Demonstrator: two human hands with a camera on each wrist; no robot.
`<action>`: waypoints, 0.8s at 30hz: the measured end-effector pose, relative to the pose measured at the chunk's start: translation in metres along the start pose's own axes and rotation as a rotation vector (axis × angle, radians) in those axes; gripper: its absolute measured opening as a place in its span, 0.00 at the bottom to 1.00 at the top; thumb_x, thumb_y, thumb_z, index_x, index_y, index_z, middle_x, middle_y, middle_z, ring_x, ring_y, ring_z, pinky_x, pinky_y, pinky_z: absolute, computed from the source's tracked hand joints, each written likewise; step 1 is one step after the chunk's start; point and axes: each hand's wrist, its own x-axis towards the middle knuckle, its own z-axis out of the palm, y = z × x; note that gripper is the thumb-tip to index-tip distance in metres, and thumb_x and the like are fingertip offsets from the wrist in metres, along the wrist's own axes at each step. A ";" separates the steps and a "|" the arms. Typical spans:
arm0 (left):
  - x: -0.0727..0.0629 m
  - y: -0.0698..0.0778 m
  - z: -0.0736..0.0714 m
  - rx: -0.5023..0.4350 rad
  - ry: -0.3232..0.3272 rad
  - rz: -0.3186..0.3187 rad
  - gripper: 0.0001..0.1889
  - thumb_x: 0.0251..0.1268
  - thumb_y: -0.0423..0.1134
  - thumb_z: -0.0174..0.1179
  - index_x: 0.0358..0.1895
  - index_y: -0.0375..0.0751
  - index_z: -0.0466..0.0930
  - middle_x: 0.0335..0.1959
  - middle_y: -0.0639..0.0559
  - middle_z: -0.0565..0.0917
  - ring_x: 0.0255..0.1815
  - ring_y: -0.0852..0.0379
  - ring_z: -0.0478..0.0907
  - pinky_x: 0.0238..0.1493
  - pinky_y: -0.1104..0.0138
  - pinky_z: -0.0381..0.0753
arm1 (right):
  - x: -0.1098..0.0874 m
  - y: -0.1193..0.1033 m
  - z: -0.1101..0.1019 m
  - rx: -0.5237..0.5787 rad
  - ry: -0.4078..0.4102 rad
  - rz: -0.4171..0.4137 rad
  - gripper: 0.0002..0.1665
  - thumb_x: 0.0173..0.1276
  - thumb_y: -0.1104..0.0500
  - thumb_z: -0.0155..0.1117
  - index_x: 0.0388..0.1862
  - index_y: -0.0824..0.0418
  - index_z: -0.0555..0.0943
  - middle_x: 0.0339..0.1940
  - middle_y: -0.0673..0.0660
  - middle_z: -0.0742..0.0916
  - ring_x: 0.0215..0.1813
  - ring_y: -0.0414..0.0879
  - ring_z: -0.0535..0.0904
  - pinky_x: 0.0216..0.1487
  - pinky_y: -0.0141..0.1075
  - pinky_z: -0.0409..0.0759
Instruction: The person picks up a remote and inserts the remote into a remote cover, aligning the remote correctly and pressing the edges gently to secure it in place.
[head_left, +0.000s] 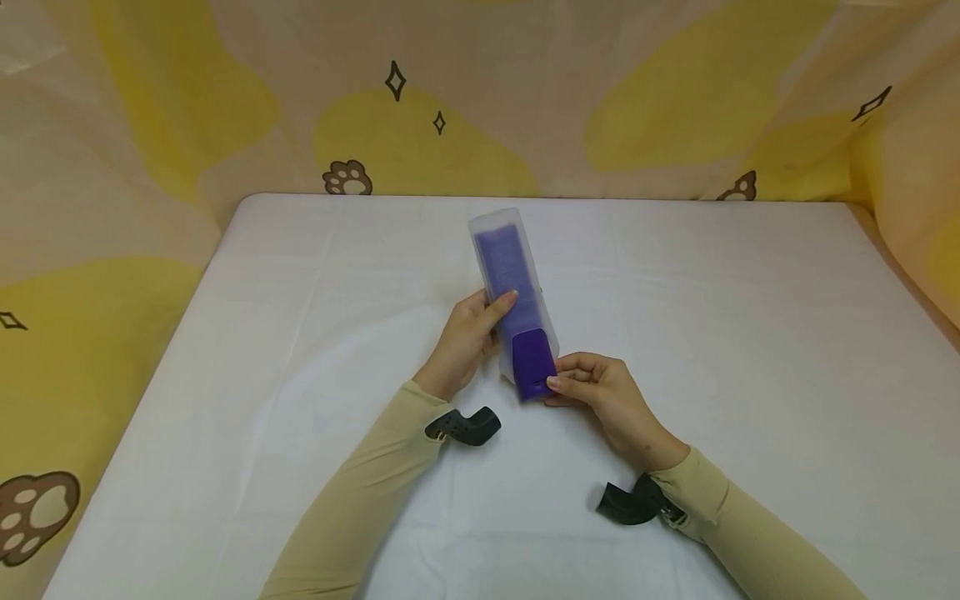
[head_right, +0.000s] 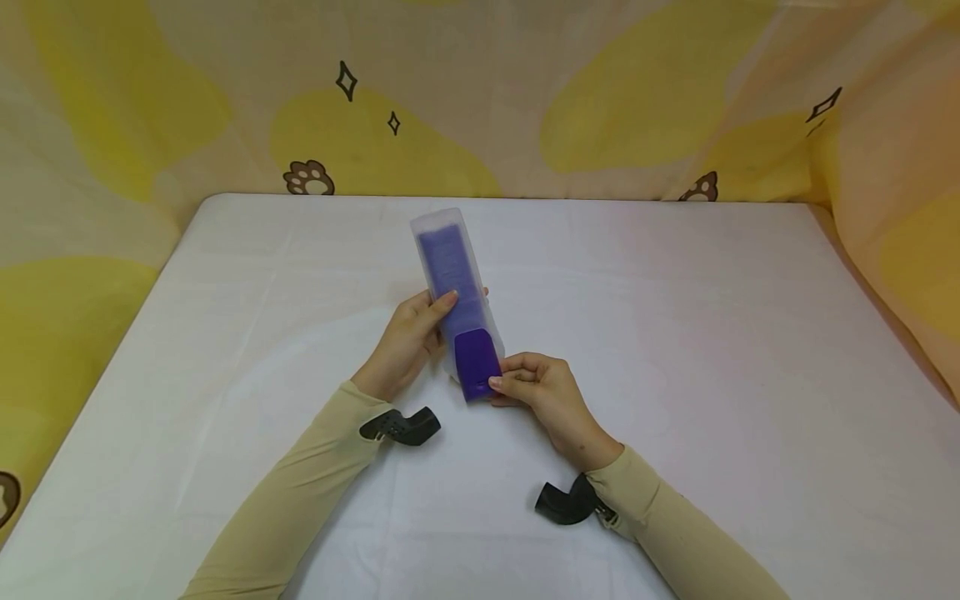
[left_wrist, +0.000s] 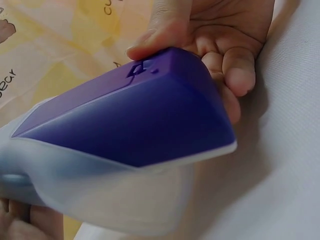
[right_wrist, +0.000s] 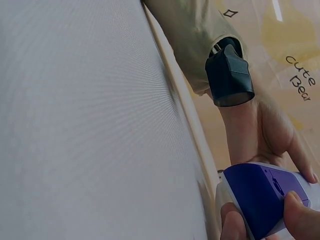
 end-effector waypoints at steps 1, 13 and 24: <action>0.000 0.000 0.000 0.002 0.000 -0.001 0.22 0.73 0.37 0.48 0.63 0.26 0.64 0.59 0.32 0.73 0.55 0.49 0.76 0.58 0.61 0.74 | 0.000 0.000 0.000 -0.002 -0.002 0.000 0.13 0.62 0.73 0.60 0.44 0.78 0.73 0.30 0.55 0.86 0.35 0.47 0.84 0.43 0.41 0.83; 0.002 0.005 -0.006 -0.171 0.082 -0.023 0.20 0.73 0.36 0.48 0.62 0.26 0.64 0.44 0.46 0.81 0.43 0.57 0.80 0.50 0.64 0.79 | 0.000 0.000 0.000 -0.019 -0.074 -0.009 0.14 0.63 0.72 0.59 0.46 0.78 0.72 0.31 0.55 0.86 0.36 0.45 0.84 0.43 0.41 0.83; 0.001 0.010 -0.009 -0.184 0.099 0.114 0.21 0.74 0.36 0.48 0.64 0.29 0.63 0.59 0.32 0.73 0.54 0.48 0.78 0.60 0.58 0.72 | 0.000 0.002 0.000 -0.042 -0.114 -0.030 0.14 0.62 0.72 0.60 0.45 0.79 0.73 0.31 0.55 0.86 0.35 0.44 0.84 0.41 0.40 0.84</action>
